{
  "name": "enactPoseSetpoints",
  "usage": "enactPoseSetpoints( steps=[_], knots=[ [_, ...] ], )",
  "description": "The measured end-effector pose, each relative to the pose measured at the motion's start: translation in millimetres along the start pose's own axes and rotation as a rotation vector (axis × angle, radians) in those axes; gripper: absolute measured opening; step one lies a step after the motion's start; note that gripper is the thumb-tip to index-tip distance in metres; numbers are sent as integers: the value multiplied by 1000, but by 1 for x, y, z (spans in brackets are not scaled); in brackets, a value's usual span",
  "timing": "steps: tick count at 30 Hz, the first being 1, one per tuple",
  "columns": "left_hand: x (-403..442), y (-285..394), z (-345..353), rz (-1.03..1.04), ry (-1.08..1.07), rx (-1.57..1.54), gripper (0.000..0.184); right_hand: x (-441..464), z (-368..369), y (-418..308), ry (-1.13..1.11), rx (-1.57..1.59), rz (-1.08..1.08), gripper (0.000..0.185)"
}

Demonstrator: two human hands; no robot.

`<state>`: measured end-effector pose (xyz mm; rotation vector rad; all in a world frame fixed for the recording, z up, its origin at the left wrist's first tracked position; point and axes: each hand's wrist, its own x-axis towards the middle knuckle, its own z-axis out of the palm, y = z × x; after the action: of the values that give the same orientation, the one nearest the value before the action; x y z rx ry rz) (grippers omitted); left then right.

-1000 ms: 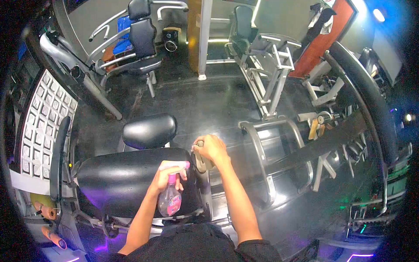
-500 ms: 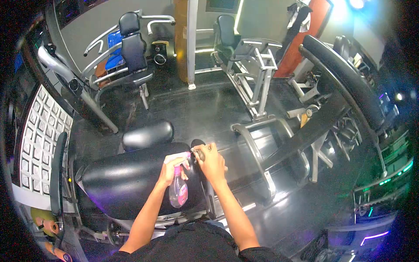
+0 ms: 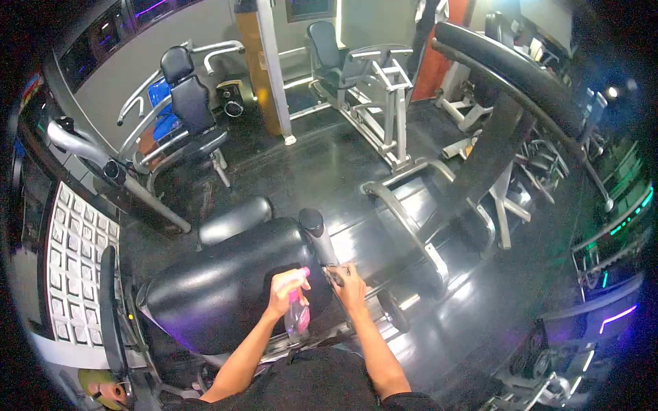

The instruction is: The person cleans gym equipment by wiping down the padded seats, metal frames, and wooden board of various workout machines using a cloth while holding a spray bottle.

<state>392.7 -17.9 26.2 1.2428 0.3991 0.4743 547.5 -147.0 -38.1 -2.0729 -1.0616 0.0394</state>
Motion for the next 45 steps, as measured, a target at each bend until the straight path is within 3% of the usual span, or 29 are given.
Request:
enactPoseSetpoints(
  steps=[2,12,19,24,31,34,40,43,45],
  knots=[
    [-4,0,1,-18,-8,50,37,-6,5,1,13,-7,57,33],
    [-6,5,-2,-40,-16,-22,35,78,-12,-63,236,187,-67,27],
    [-7,4,-5,-85,-24,-63,35,13,2,-12,175,109,9,28],
    [-7,5,-4,-82,-38,-48,35,-48,9,19,6,66,188,25],
    [-6,8,-3,-66,-51,-12,34,38,2,-23,231,182,47,22],
    [-5,8,-5,-72,-59,-15,35,80,-18,-53,197,243,-18,20],
    [-5,3,-8,-98,-59,-36,36,28,-2,-8,223,100,-90,21],
    [-5,0,-9,-100,-55,-38,36,-26,2,22,96,42,-44,25],
    [-4,1,-9,-85,-68,-26,36,-52,5,38,-136,32,-26,29]
  ],
)
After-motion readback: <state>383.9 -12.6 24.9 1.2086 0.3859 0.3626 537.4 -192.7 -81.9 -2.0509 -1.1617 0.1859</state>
